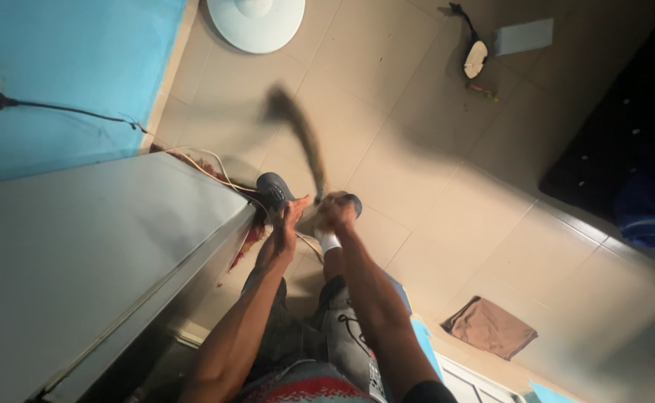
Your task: The person attaches a bundle of bristles to a handle using a plastic connector and then tests the assembly by pressing it against a small power box.
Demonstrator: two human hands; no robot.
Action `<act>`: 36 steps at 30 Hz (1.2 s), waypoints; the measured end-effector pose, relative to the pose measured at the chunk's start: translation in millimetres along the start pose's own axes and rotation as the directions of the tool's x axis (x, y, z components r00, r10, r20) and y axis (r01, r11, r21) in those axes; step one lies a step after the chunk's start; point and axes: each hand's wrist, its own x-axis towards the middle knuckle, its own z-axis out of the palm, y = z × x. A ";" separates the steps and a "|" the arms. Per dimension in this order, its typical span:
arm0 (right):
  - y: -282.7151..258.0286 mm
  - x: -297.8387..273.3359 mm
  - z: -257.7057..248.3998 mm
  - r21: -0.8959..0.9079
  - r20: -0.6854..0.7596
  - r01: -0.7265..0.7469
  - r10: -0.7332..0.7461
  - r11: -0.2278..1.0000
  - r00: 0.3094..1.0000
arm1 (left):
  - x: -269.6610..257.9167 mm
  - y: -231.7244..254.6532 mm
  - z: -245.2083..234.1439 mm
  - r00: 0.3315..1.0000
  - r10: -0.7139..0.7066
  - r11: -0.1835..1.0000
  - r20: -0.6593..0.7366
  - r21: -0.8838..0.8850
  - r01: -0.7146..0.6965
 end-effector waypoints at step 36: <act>38.7 -140.6 -119.1 0.052 -0.121 -0.042 0.048 0.998 0.991 | -3.9 14.8 43.8 0.991 -0.053 0.996 0.121 0.075 0.044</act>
